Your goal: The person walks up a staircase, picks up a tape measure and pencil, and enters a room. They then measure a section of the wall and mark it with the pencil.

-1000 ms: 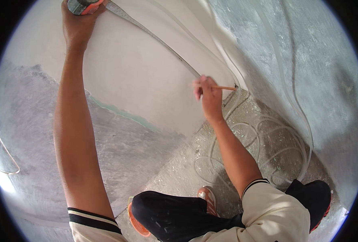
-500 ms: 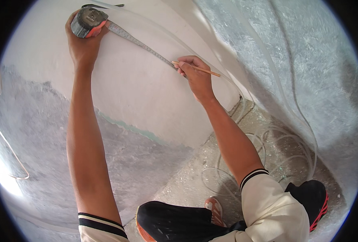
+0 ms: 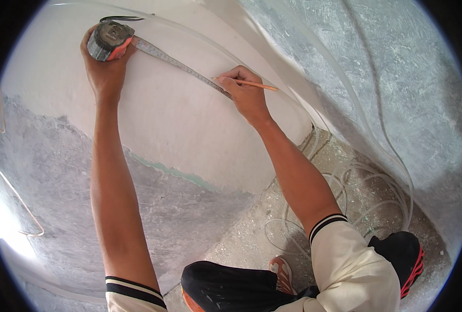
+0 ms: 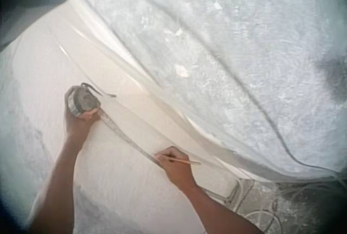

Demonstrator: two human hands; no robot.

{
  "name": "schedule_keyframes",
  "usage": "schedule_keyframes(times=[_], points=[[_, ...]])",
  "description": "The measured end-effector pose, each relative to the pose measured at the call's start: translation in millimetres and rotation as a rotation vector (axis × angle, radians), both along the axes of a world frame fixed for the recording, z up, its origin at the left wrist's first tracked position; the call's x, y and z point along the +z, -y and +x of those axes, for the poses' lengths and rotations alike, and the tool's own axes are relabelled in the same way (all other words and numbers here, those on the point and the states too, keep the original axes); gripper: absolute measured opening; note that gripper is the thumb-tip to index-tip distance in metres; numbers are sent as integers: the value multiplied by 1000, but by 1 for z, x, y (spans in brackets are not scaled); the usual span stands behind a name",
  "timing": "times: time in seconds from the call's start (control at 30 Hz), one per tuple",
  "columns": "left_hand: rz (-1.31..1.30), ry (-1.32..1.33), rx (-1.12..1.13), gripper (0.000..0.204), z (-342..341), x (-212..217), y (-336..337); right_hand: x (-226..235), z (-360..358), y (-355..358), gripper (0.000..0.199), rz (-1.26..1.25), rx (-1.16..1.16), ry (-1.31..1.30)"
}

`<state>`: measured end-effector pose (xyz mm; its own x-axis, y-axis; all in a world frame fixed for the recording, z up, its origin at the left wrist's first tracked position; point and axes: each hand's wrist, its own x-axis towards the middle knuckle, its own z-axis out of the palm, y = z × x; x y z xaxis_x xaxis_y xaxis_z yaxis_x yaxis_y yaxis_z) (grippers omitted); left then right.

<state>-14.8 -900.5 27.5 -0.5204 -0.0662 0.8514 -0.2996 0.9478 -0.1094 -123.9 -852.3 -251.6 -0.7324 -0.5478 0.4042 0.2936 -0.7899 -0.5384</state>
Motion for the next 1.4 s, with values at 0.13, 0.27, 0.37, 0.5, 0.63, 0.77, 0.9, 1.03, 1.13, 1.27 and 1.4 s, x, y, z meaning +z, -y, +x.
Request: schedule_keyframes(times=[0.13, 0.27, 0.37, 0.5, 0.63, 0.77, 0.9, 1.03, 1.13, 1.27, 1.4], points=[[24, -6, -19, 81, -1, -3, -6, 0, 0, 2, 13, 25, -16, -40], [11, -10, 0, 81, -2, -4, -9, -1, 0, 3, 14, 45, -26, -61], [12, -9, -8, 82, -2, -4, -9, -1, 0, 3, 15, 68, -36, -73], [16, -1, -18, 81, -1, -4, -10, -1, 1, 2, 16, 92, -31, -87], [27, -1, -13, 80, -2, -4, -11, -2, 0, 4, 17, 67, -35, -93], [16, 6, -4, 81, -1, -4, -9, -2, 0, 3, 17, 85, -31, -106], [-10, 1, 15, 81, -1, -4, -9, 0, 0, 1, 17, 106, -26, -110], [-16, -11, 43, 81, -2, -5, -12, 0, 0, 0, 17, 109, -25, -115], [9, -8, 12, 82, -2, -5, -11, -1, -1, 0, 17, 99, -33, -120], [3, 3, 0, 82, 0, -3, -7, 0, 1, 1, 16, 96, -23, -108], [-3, -2, 12, 83, -1, -3, -7, -1, -1, 2, 15, 90, -22, -111]])
